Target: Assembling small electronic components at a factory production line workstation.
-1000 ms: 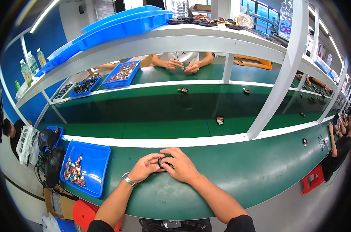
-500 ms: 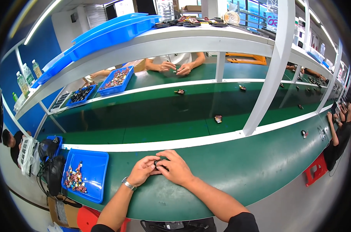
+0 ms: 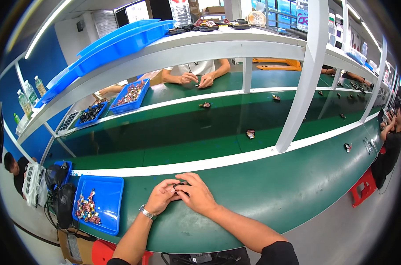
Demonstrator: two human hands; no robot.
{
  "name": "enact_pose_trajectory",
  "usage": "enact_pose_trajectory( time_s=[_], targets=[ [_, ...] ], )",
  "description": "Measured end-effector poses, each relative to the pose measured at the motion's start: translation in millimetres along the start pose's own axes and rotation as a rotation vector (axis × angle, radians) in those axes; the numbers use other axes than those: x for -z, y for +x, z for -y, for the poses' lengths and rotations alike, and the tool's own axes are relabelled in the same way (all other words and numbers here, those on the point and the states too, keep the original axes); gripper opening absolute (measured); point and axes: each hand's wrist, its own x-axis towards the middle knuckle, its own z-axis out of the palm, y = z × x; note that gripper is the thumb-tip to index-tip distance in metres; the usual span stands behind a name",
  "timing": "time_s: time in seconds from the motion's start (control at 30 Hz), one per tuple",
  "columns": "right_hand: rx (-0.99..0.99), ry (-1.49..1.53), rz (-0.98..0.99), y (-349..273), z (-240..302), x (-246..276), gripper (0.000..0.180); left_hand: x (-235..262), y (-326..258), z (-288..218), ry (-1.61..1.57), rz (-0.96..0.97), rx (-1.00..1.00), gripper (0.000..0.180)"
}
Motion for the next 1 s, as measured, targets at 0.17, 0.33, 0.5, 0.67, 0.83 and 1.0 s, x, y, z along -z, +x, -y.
enact_pose_trajectory(
  time_s=[0.17,0.33,0.5,0.67,0.83,1.0],
  targets=[
    [0.003,0.014,0.001,-3,2,-7,0.022,1,-1,2,0.036,-0.04,-0.02,0.029],
    [0.122,-0.112,-0.024,2,7,1,0.019,0,-1,1,-0.079,-0.011,-0.059,0.027],
    [0.15,-0.105,-0.065,2,3,2,0.021,1,1,4,-0.14,0.032,-0.052,0.029],
    [0.11,-0.052,-0.053,1,0,0,0.022,4,2,8,-0.148,0.027,-0.043,0.029],
    [0.066,-0.007,-0.02,1,2,-2,0.025,2,2,8,-0.131,0.001,-0.099,0.029],
    [0.105,-0.032,-0.113,4,1,1,0.023,-6,1,1,-0.142,-0.012,-0.063,0.032]
  ],
)
